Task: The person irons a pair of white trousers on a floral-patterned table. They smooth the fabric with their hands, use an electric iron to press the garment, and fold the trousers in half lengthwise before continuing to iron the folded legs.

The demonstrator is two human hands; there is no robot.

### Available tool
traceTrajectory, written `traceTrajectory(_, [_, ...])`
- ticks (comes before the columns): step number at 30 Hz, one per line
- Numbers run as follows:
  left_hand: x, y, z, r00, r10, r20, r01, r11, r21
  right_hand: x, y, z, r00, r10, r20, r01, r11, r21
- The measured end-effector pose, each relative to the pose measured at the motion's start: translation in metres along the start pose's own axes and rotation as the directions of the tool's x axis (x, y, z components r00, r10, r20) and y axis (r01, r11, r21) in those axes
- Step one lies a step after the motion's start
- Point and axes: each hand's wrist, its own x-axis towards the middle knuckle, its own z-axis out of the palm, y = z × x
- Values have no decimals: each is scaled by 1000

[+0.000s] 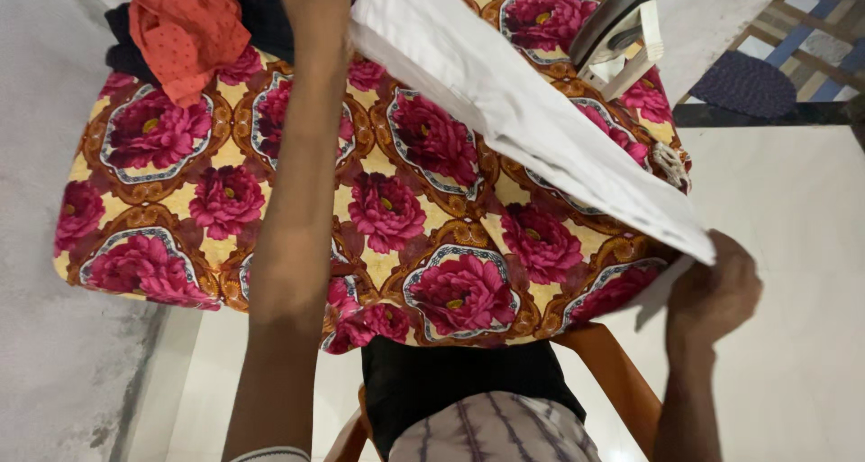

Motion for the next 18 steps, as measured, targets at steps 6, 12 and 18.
traceTrajectory(6, [3, 30, -26, 984, 178, 1, -174, 964, -202, 54, 21, -15, 990, -114, -83, 108, 992, -72])
traceTrajectory(12, [21, 39, -78, 983, 173, -61, -182, 962, -203, 145, 49, 11, 987, -160, -30, 160, 917, 364])
traceTrajectory(18, [-28, 49, -131, 980, 72, -186, -78, 997, -26, 147, 46, 59, 993, 32, 115, -95, 793, 602])
